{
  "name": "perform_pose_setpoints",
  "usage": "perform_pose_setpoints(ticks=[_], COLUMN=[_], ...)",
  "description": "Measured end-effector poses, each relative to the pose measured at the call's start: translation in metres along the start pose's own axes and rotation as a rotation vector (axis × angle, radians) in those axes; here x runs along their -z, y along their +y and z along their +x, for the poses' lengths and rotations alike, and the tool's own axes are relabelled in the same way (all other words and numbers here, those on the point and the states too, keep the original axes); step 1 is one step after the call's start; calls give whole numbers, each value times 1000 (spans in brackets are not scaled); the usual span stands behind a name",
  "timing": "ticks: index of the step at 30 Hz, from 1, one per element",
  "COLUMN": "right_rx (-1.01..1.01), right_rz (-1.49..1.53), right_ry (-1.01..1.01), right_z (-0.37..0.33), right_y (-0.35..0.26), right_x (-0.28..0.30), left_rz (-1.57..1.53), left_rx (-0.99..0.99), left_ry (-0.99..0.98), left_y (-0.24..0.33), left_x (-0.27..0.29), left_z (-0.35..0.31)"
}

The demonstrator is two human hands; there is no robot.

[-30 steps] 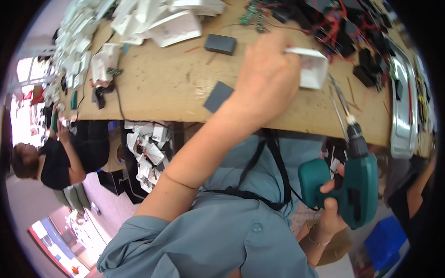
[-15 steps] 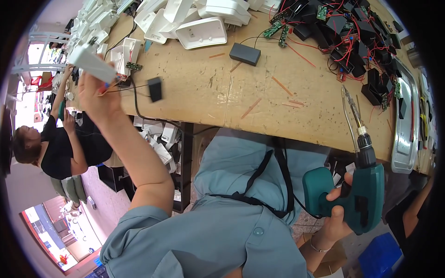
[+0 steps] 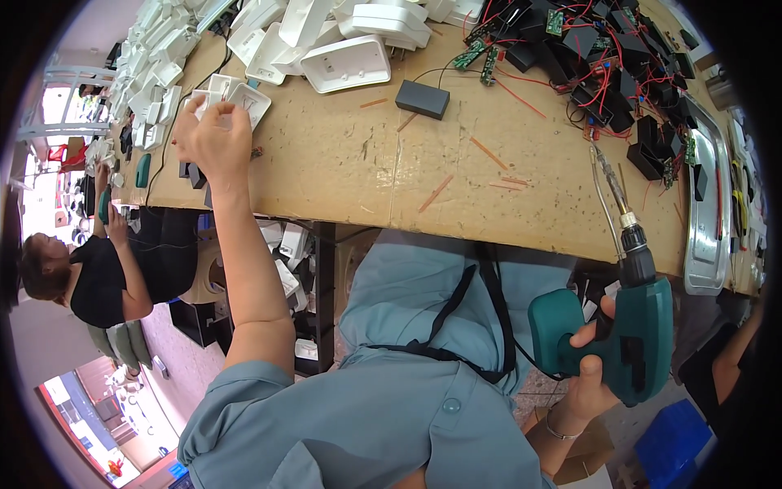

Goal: Soldering wires and electronic components into small white plastic enclosures at a production workstation.

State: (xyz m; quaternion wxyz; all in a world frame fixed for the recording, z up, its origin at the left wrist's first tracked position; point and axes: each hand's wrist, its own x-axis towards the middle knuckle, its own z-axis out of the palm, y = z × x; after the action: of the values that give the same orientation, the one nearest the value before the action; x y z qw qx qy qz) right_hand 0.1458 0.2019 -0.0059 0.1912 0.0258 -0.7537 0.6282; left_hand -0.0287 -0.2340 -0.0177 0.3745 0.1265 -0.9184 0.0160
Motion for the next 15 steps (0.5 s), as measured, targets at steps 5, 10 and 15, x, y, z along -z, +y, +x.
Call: perform_pose_setpoints(ticks=[5, 10, 15], right_rx=[-23, -45, -67], right_rz=[-1, 15, 17], right_ry=[7, 36, 66], right_z=[0, -2, -4], right_y=[-2, -4, -1], right_x=[-1, -2, -1], left_rz=[-358, -130, -19], left_rx=[-213, -343, -573], left_ry=[-25, -464, -546], left_y=[20, 26, 12], left_x=[-10, -47, -66], left_z=[61, 116, 132])
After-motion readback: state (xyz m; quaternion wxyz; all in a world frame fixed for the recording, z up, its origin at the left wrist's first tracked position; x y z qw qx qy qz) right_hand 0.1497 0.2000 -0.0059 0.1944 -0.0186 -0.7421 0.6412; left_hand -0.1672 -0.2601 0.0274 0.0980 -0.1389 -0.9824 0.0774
